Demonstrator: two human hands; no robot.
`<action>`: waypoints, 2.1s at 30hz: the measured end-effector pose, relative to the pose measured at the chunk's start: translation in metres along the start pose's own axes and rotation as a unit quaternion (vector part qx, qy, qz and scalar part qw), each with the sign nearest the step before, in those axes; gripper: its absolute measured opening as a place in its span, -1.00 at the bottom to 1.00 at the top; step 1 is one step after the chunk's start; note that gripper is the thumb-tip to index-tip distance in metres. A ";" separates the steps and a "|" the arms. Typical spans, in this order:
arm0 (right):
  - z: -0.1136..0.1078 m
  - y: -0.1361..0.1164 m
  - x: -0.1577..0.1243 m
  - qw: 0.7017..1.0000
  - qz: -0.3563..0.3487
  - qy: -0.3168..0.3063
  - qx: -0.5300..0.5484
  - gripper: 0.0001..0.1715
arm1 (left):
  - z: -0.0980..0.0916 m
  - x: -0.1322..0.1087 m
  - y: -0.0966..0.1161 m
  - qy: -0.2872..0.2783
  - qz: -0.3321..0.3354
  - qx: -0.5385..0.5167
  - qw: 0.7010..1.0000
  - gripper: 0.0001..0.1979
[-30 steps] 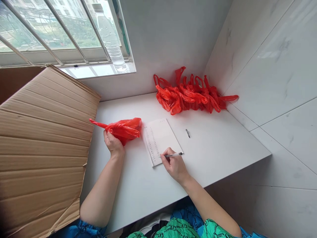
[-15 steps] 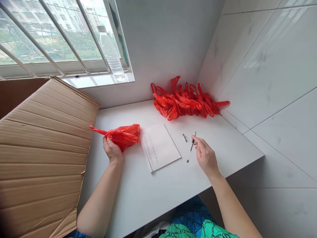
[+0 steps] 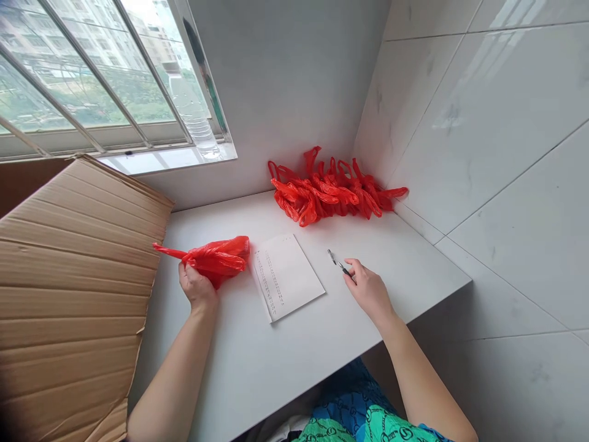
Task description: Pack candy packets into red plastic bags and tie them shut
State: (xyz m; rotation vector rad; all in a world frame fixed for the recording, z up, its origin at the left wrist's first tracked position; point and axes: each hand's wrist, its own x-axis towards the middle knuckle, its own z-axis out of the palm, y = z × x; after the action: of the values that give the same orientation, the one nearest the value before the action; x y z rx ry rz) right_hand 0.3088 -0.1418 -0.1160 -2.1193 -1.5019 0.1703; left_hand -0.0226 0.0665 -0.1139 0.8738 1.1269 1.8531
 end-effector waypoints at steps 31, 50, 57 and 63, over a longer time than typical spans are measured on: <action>0.028 -0.025 0.037 0.914 0.005 0.098 0.393 -0.46 | -0.007 -0.005 -0.003 0.000 -0.013 0.027 1.000 -0.80; 0.025 -0.048 0.090 0.825 0.025 0.036 0.564 -0.27 | -0.005 -0.008 0.002 -0.014 -0.020 0.010 1.000 -0.79; 0.011 -0.041 0.087 0.809 0.034 0.043 0.585 -0.37 | -0.005 -0.009 0.001 -0.022 -0.035 0.009 0.999 -0.78; 0.008 -0.043 0.084 0.813 0.029 0.042 0.580 -0.41 | -0.007 -0.008 0.000 -0.037 -0.038 0.012 0.999 -0.78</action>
State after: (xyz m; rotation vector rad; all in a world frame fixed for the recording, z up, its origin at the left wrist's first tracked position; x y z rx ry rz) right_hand 0.3008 -0.0525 -0.0848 -1.1226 -0.8528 0.7779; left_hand -0.0250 0.0571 -0.1177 0.8931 1.1226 1.7348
